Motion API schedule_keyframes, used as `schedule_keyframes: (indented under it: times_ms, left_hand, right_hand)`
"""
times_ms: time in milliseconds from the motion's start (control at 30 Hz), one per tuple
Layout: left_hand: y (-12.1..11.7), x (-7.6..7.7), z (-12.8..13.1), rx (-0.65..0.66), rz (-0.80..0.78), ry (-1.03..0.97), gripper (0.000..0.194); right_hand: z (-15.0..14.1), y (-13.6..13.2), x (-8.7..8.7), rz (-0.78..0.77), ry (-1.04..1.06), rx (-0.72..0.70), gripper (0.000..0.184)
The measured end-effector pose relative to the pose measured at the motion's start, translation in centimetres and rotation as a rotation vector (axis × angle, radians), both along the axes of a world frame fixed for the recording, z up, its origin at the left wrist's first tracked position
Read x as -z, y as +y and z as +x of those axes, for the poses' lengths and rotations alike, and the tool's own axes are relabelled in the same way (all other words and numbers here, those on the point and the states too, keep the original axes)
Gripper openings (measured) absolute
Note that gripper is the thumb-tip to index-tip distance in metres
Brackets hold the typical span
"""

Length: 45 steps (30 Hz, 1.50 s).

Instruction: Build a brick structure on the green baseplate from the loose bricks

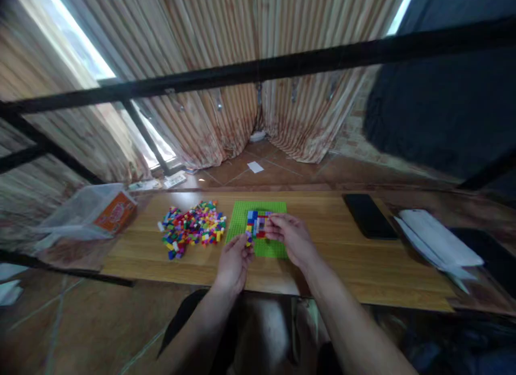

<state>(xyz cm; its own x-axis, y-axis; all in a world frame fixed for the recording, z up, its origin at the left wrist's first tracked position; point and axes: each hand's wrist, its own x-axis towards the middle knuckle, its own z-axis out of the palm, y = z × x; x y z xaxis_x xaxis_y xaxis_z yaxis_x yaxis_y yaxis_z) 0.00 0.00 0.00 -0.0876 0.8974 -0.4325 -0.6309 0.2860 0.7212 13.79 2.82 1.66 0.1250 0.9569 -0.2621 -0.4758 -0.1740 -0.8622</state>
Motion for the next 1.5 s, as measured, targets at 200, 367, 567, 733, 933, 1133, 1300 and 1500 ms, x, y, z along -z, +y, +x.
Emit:
schedule_keyframes:
  times_ms: [200, 367, 567, 733, 933, 1133, 1300, 1500]
  left_hand:
    - [0.6, 0.1, 0.9, 0.027, 0.028, -0.006, 0.037]
    - [0.8, 0.2, 0.9, 0.03, 0.034, -0.029, 0.034]
    - [1.3, 0.4, 0.1, 0.016, 0.041, -0.018, 0.033]
    - [1.4, 0.6, -0.7, 0.009, 0.034, -0.028, 0.032]
    - [1.4, 0.5, -1.3, -0.006, 0.03, -0.061, 0.028]
    - [1.4, 0.2, -1.9, -0.004, 0.04, -0.071, 0.025]
    - [1.5, -0.1, -2.2, -0.017, 0.046, -0.093, 0.023]
    - [1.5, -0.1, -2.2, -0.019, 0.041, -0.095, 0.024]
  right_hand:
    - [0.3, 0.9, 0.2, 0.019, -0.012, -0.021, 0.014]
    - [0.2, 1.9, 0.8, 0.02, -0.105, 0.029, 0.015]
    - [-0.3, 3.5, 2.8, 0.145, -0.658, 0.01, 0.029]
    - [-1.6, 4.3, 2.7, 0.386, -1.231, -0.09, 0.032]
    - [-2.9, 5.3, 2.2, 0.34, -1.34, -0.154, 0.022]
    - [-2.8, 5.8, 2.6, 0.438, -1.377, -0.199, 0.02]
    - [-3.3, 5.7, 2.9, 0.514, -1.398, -0.224, 0.022]
    - [-3.4, 6.0, 3.9, 0.537, -1.501, -0.202, 0.021]
